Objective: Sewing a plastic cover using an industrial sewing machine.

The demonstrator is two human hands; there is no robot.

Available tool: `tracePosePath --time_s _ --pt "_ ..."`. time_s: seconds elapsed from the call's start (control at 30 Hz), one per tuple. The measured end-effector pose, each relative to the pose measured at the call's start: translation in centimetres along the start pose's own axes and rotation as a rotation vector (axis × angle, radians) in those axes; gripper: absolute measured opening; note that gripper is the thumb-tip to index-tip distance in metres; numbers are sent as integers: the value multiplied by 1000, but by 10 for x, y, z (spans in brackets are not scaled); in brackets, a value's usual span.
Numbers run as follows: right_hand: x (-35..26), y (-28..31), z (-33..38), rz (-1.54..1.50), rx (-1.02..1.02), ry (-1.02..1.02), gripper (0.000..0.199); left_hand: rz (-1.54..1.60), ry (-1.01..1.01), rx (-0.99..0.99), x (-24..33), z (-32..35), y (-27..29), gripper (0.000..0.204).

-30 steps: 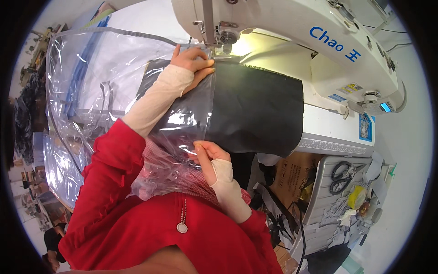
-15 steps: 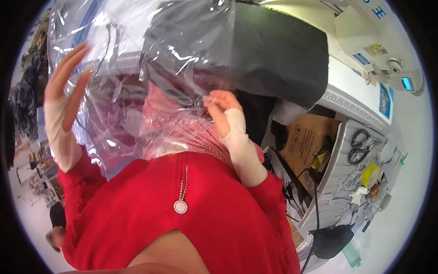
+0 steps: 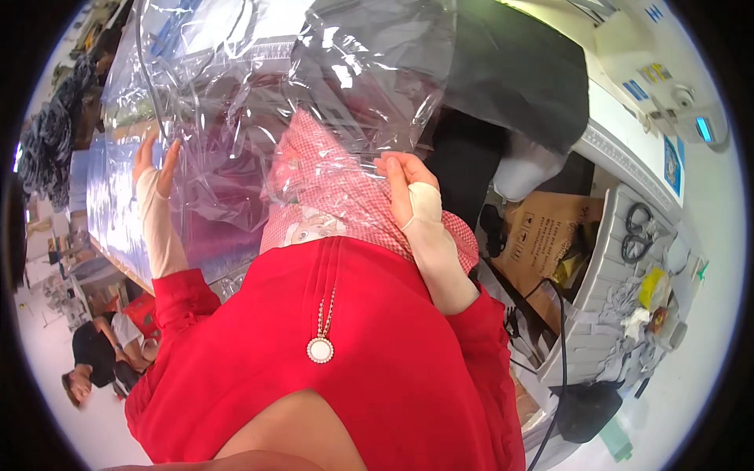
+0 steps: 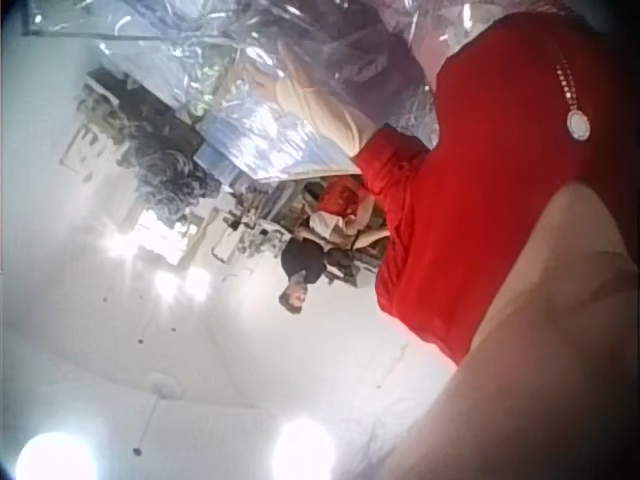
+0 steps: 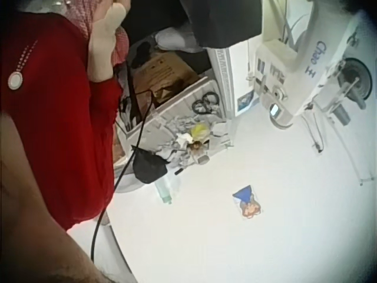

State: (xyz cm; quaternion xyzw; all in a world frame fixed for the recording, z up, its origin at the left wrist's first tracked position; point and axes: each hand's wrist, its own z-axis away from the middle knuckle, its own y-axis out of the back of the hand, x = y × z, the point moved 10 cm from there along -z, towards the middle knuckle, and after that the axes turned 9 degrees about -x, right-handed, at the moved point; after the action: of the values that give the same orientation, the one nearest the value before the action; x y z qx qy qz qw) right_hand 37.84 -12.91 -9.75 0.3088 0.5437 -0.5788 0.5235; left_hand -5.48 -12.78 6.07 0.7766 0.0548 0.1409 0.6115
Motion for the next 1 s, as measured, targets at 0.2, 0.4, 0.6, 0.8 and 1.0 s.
tracePosePath --time_s 0.2,0.4,0.6,0.8,1.0 --pt "-20 -3 20 -83 -125 100 23 -137 171 -109 -17 -12 -26 42" --pt "14 42 -3 131 110 -31 56 -178 351 -284 -31 -10 -34 76" --pt "22 39 -16 109 20 -127 44 219 109 -5 -93 -11 -27 83" --pt "26 50 -14 178 60 -105 23 -235 518 -60 -175 2 16 110" --pt "-34 49 2 687 230 365 13 220 433 -220 -193 -5 -25 86"
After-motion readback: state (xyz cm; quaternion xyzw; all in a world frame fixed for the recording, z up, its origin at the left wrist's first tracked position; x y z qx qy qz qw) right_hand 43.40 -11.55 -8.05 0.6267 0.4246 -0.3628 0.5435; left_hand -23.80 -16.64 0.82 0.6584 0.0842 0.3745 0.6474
